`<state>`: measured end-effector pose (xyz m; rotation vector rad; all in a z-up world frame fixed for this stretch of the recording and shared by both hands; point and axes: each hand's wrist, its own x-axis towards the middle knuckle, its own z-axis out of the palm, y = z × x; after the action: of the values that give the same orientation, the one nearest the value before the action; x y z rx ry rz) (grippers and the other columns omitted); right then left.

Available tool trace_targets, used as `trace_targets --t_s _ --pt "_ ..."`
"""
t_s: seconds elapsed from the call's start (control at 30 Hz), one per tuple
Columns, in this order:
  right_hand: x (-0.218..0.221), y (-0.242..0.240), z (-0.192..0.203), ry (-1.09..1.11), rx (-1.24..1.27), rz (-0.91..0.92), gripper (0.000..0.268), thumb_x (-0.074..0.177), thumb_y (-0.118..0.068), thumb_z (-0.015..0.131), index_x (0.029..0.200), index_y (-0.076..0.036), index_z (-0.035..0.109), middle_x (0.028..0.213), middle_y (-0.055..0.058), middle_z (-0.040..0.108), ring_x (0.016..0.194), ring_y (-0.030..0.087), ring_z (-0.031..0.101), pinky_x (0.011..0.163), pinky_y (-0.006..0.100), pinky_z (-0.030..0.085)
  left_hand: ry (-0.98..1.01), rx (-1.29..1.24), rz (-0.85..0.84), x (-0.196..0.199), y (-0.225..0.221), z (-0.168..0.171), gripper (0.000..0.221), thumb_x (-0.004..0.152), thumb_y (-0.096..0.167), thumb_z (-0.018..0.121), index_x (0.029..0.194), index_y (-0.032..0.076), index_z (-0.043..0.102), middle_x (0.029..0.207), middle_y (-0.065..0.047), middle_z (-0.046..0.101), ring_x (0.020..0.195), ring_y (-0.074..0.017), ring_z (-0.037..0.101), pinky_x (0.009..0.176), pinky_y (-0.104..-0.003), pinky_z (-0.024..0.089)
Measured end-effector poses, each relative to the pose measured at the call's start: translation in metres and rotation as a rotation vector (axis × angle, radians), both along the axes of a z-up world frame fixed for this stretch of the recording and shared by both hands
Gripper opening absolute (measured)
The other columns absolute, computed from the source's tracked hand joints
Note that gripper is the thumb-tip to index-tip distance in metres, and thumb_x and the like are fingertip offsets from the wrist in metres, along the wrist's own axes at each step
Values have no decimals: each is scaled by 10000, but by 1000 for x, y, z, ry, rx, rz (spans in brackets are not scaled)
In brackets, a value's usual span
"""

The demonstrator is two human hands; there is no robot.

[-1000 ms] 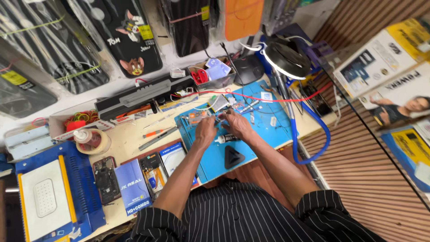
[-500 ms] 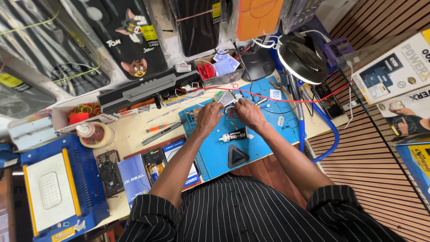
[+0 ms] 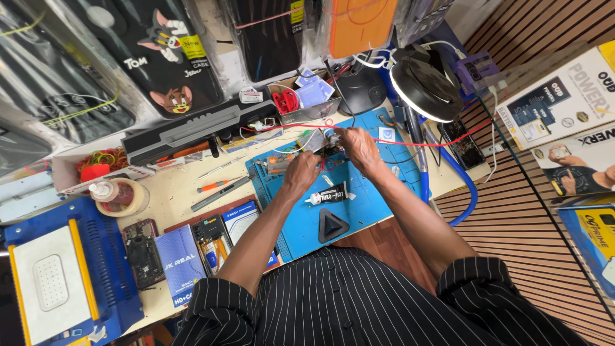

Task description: The person repairs a mobile phone by cleaning internal components with a cloth and assembling the device on a workbench.

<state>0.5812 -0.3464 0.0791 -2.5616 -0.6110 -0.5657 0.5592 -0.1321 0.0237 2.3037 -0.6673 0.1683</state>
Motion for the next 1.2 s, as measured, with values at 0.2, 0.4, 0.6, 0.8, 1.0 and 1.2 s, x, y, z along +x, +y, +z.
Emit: trace_targets --t_s 0.2,0.4,0.6,0.8,1.0,1.2 --pt "-31 -1 12 305 -6 -48 96 918 -110 706 1007 -105 743 976 102 718 847 315 711 743 435 568 -45 160 62 5 -14 -8 105 841 49 748 932 9 711 933 -210 665 855 -403 697 733 -502 567" --pt "-59 15 -4 305 -11 48 236 826 -213 771 1042 -118 769 1046 122 662 825 341 678 692 452 551 26 40 85 9 -7 -3 93 818 57 735 896 6 723 899 -200 678 811 -403 695 718 -487 576" --pt "-54 24 -24 243 -97 60 153 875 -184 729 1016 -135 761 1006 59 689 879 299 698 692 431 563 57 -81 153 8 12 17 58 808 59 746 834 17 717 862 -155 691 780 -364 712 678 -480 567" --pt "-52 17 -10 194 63 34 84 883 -120 739 938 -57 728 981 112 681 808 320 695 676 427 572 12 -121 195 13 21 29 60 837 49 750 870 6 723 881 -161 692 771 -361 711 675 -474 566" --pt "-31 24 14 134 181 -92 124 874 -43 721 982 -65 777 1019 144 714 782 317 722 687 422 581 36 -8 287 10 20 26 150 850 107 773 924 -5 706 884 -167 671 762 -377 696 645 -488 559" --pt "-18 23 26 500 317 -77 442 822 85 571 1219 -55 705 1012 182 719 704 296 752 646 399 608 59 34 201 2 18 21 220 900 183 785 912 -3 667 884 -147 653 794 -347 700 685 -479 567"
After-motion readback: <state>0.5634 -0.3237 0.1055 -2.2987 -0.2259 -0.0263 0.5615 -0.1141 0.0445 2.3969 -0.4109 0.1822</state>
